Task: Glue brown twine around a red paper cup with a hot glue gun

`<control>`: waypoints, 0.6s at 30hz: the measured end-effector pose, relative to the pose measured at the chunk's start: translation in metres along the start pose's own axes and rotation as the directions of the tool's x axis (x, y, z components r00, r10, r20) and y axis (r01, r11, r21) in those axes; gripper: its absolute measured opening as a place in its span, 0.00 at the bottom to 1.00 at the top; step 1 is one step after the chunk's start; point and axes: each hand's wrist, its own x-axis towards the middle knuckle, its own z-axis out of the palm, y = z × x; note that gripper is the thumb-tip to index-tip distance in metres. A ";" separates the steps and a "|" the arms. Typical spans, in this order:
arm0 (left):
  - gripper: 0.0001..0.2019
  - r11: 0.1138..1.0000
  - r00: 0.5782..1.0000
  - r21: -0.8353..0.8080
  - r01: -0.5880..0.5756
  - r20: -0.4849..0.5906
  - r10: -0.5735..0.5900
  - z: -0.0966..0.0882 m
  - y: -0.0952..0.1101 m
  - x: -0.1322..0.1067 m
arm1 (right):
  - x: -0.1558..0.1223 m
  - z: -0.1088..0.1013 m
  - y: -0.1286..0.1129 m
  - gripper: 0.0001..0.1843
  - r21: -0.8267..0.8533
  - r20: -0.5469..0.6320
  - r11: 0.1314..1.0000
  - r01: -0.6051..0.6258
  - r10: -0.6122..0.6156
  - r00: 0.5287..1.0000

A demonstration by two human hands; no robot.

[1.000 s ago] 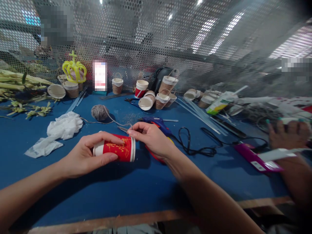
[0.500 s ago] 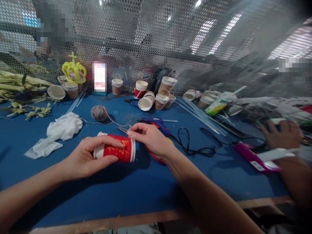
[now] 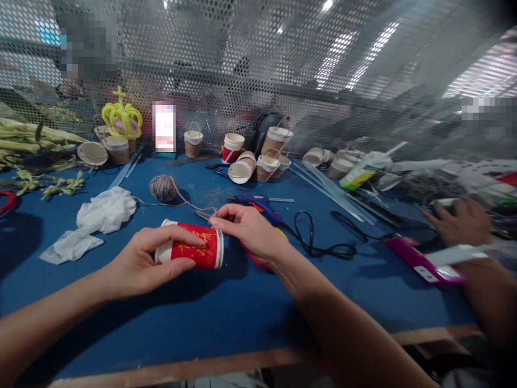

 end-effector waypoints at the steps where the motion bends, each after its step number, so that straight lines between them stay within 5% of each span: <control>1: 0.09 1.000 1.000 -0.001 0.000 -0.002 0.000 0.000 0.000 0.000 | 0.000 0.000 0.000 0.09 -0.004 -0.003 1.000 0.000 0.000 1.000; 18: 0.09 0.992 0.994 -0.068 0.107 -0.027 -0.109 0.002 -0.003 -0.001 | 0.000 -0.001 0.002 0.10 -0.019 -0.020 1.000 -0.012 0.011 1.000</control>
